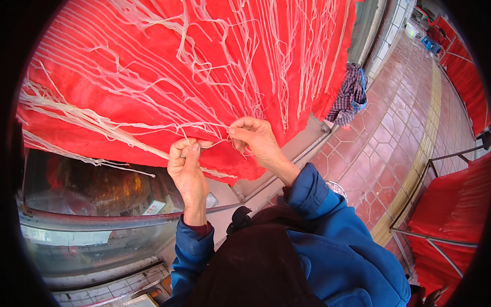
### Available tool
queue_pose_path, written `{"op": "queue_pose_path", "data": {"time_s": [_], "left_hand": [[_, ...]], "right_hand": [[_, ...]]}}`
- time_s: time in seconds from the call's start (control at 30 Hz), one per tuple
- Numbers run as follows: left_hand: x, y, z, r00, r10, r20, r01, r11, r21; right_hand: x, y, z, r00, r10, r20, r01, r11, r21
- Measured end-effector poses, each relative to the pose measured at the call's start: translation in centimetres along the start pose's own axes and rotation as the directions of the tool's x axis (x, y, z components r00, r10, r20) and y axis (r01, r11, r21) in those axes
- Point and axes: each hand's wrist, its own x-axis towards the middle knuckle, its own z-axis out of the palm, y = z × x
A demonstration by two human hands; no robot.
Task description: The person repairs a red fishing net by hand, repeatedly tying white strings to the net's mesh. The hands work continuously on the net, pulling and knotting individual strands to mend or reinforce the structure.
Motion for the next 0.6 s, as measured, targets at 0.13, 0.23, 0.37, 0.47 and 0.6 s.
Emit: {"op": "queue_pose_path", "data": {"time_s": [0.13, 0.23, 0.37, 0.47, 0.6], "left_hand": [[0.3, 0.1, -0.5, 0.999, 0.024, -0.023, -0.026, 0.997, -0.071], [0.2, 0.2, -0.8, 0.999, 0.016, -0.03, -0.018, 0.998, -0.057], [-0.5, -0.1, -1.0, 1.0, -0.009, -0.021, 0.008, 0.998, -0.059], [-0.7, -0.5, -1.1, 1.0, -0.015, -0.006, 0.015, 0.997, -0.08], [-1.3, -0.9, -0.7, 0.998, -0.063, 0.028, 0.064, 0.997, -0.044]], "right_hand": [[-0.3, -0.4, -0.1, 0.999, 0.002, 0.036, -0.005, 0.998, 0.06], [-0.3, -0.6, -0.2, 0.999, -0.009, 0.038, 0.006, 0.997, 0.081], [-0.1, -0.4, -0.5, 0.999, -0.019, 0.036, 0.015, 0.995, 0.1], [-0.2, -0.2, -0.8, 0.999, -0.012, 0.048, 0.007, 0.993, 0.115], [-0.4, 0.2, -0.6, 0.997, 0.023, 0.069, -0.031, 0.992, 0.12]]}}
